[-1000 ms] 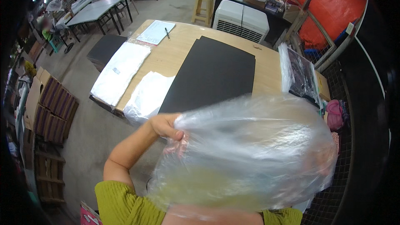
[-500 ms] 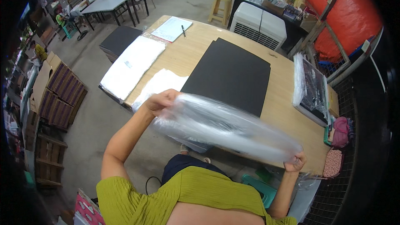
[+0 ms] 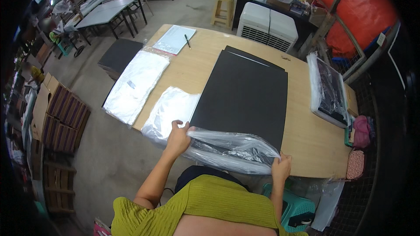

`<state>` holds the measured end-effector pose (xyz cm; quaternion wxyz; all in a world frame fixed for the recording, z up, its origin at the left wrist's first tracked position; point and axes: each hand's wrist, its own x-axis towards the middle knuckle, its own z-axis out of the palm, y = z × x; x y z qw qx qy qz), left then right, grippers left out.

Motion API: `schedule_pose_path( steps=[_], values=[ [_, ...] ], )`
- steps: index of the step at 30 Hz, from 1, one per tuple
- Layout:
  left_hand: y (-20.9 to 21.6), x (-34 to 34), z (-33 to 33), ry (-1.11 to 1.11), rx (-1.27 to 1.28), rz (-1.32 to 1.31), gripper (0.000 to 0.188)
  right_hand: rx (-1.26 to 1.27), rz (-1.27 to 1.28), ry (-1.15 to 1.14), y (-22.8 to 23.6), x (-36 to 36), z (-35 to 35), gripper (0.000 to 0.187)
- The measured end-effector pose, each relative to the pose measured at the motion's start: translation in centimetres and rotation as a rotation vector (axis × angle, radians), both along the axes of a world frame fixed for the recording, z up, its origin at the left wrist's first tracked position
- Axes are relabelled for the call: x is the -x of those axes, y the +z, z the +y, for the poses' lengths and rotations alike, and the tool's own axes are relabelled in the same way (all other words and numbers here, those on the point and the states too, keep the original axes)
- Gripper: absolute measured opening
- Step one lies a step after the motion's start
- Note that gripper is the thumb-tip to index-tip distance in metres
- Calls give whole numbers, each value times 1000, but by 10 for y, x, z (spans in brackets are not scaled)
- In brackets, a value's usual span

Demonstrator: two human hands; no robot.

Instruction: The person packages black and white boards by hand by sliding each board into a clear plastic sleeve.

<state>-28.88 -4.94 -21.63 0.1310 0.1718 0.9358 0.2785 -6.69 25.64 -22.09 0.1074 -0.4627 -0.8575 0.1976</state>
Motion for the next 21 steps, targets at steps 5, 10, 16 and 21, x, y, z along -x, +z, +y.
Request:
schedule_pose_path(
  steps=[5, 10, 16, 21],
  values=[
    [50, 25, -4, -236, -836, -458, 88, 1012, 835, -4, -37, -49, 71, 27],
    [114, 53, 32, -618, -1962, -1126, 76, 545, 1564, 571, 77, 5, 29, 33],
    [212, 96, 42, -566, -1957, -856, 43, 219, 1803, 1066, 174, 52, 57, 39],
    [263, 94, 61, -121, -1728, -528, 43, -326, 1682, 675, 225, 57, 71, 30]
  ],
)
